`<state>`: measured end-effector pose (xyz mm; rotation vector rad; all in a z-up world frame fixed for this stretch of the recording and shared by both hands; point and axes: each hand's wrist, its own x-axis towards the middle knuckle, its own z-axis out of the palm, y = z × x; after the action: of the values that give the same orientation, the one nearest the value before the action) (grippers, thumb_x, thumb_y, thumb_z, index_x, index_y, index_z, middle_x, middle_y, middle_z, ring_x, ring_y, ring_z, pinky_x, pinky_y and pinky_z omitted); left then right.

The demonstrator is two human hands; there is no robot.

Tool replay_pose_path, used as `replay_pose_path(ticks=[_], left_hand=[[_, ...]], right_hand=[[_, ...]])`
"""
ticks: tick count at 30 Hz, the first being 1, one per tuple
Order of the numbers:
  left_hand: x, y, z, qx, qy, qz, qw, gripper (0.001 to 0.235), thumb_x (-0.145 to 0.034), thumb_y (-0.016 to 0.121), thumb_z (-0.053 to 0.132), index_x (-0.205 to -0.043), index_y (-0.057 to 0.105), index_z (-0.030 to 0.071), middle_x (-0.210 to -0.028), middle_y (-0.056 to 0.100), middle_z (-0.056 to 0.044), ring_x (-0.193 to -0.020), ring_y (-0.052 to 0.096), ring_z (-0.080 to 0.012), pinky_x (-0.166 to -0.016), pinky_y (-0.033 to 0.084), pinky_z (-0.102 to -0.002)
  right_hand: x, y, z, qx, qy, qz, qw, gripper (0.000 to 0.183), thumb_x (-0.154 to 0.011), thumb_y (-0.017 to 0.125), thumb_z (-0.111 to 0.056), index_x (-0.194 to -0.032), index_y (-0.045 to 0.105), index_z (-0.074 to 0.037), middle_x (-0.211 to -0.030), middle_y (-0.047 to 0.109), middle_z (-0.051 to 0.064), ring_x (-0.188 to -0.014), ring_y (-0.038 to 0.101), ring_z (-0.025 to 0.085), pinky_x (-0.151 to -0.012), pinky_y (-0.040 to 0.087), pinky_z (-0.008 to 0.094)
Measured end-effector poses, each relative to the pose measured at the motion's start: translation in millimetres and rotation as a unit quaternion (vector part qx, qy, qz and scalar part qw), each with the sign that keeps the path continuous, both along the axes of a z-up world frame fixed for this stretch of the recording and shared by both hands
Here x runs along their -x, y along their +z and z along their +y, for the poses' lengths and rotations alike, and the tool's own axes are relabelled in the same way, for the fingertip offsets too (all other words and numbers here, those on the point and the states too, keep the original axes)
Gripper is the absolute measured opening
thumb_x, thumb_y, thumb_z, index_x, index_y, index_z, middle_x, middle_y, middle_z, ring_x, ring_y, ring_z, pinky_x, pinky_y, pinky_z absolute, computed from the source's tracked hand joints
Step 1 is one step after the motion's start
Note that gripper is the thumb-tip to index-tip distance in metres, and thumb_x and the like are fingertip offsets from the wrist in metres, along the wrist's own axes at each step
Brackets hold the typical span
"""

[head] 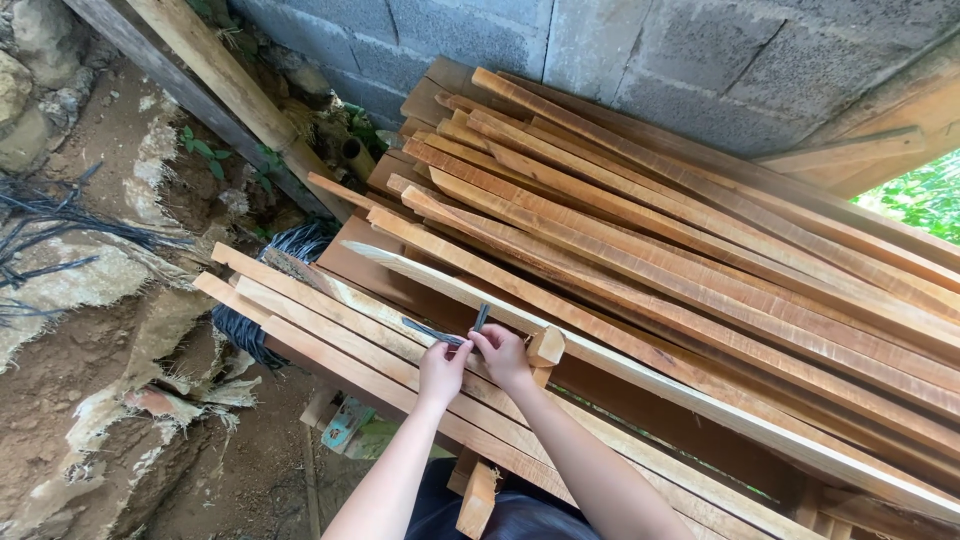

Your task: The person arranges a stack of wooden planks on a wooden rack and secures them using black straps. They wrap the straps around the planks and tie them into knots to hold the stack together.

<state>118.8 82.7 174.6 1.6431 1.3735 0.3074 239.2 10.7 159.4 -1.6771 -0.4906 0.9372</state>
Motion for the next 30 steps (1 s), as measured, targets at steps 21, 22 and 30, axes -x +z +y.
replay_pose_path(ticks=[21,22,30], left_hand=[[-6,16,16,0.053,-0.024,0.022,0.998,0.017,-0.081,0.08,0.04,-0.082,0.08,0.023,-0.068,0.075,0.004,-0.08,0.075,-0.0167,-0.08,0.057,-0.032],[-6,15,15,0.054,-0.023,0.022,0.998,0.017,-0.081,0.08,0.04,-0.082,0.08,0.023,-0.068,0.075,0.004,-0.08,0.075,-0.0167,-0.08,0.057,-0.032],[-6,-3,17,0.104,0.04,-0.067,0.991,0.018,-0.081,0.084,0.031,-0.087,0.079,0.014,-0.072,0.076,-0.003,-0.069,0.072,-0.0132,-0.063,0.06,-0.03]], right_hand=[[-11,-56,-9,0.017,0.187,-0.112,0.976,0.018,-0.083,0.065,-0.012,-0.09,0.079,-0.021,-0.083,0.072,-0.001,-0.085,0.07,0.016,-0.075,0.056,0.034],[-11,-50,-10,0.018,0.187,-0.112,0.976,0.018,-0.083,0.065,-0.012,-0.09,0.079,-0.021,-0.083,0.072,-0.001,-0.085,0.07,0.016,-0.075,0.056,0.034],[4,-20,-20,0.014,0.082,-0.022,0.996,0.025,-0.087,0.07,-0.009,-0.109,0.081,-0.015,-0.095,0.079,-0.003,-0.09,0.064,0.005,-0.086,0.054,0.028]])
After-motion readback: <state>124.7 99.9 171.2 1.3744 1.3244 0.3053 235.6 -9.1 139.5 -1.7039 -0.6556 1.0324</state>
